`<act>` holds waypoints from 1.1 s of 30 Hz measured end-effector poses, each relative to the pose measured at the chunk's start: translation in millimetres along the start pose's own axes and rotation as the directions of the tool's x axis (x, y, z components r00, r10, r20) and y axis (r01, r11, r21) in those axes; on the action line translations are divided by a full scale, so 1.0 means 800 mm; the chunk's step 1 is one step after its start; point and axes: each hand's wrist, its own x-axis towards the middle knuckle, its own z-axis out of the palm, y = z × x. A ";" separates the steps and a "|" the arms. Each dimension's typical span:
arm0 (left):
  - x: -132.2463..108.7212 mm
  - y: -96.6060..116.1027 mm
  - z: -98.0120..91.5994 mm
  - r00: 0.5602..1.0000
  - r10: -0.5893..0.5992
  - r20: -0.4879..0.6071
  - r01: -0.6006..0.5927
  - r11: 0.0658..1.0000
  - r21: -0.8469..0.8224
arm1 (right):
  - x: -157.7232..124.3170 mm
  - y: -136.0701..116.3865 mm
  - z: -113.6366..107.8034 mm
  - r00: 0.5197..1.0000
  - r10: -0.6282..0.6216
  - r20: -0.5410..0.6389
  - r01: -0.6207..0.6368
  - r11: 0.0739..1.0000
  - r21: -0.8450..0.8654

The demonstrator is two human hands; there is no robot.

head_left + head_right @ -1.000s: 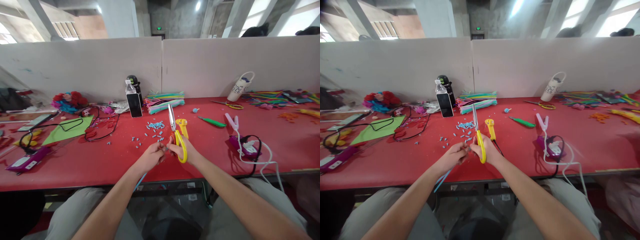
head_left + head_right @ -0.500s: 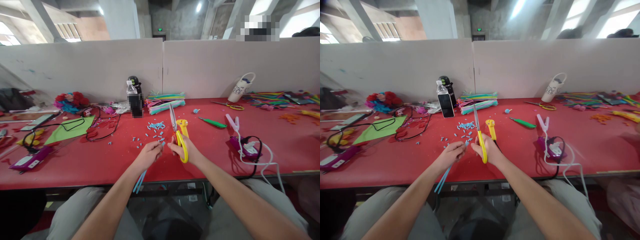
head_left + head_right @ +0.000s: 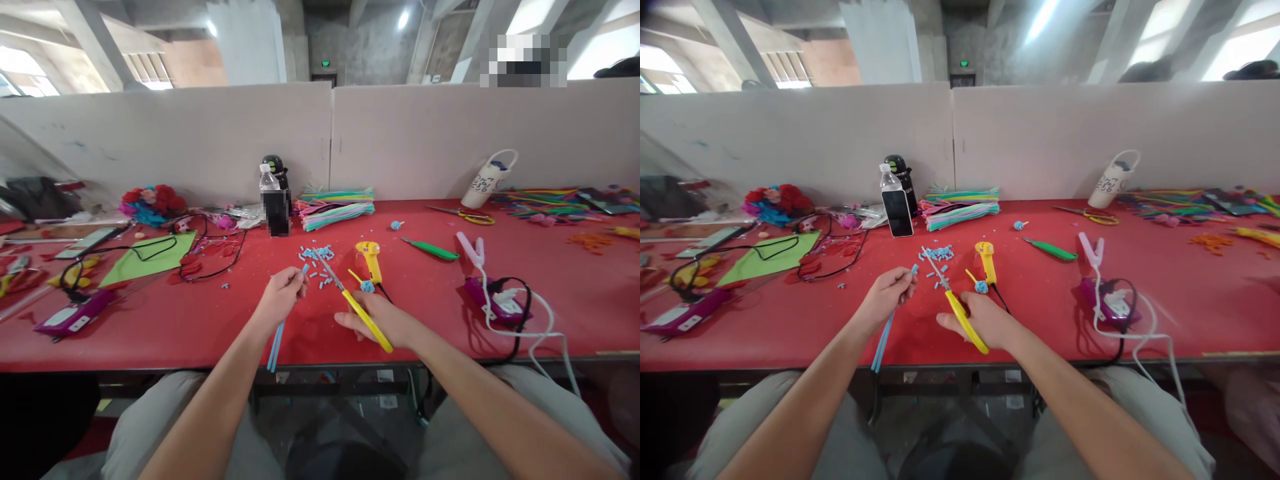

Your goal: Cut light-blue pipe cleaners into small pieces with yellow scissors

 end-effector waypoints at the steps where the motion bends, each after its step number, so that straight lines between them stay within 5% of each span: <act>1: 0.002 -0.001 -0.003 1.000 0.010 -0.019 -0.010 1.000 0.012 | -0.004 -0.001 -0.001 1.000 0.001 0.011 -0.001 1.000 -0.017; 9: 0.005 0.000 -0.004 0.997 0.020 -0.075 -0.014 0.996 0.087 | -0.010 -0.001 -0.004 0.996 0.047 0.073 -0.031 0.978 -0.207; 24: 0.008 -0.004 0.006 0.999 0.034 0.013 -0.035 0.994 0.104 | -0.010 -0.021 0.002 0.993 0.048 0.105 -0.033 0.990 -0.140; 33: 0.013 -0.007 0.007 0.997 -0.065 0.032 0.061 0.993 0.099 | 0.003 -0.007 0.003 0.986 0.093 0.137 -0.080 0.992 -0.097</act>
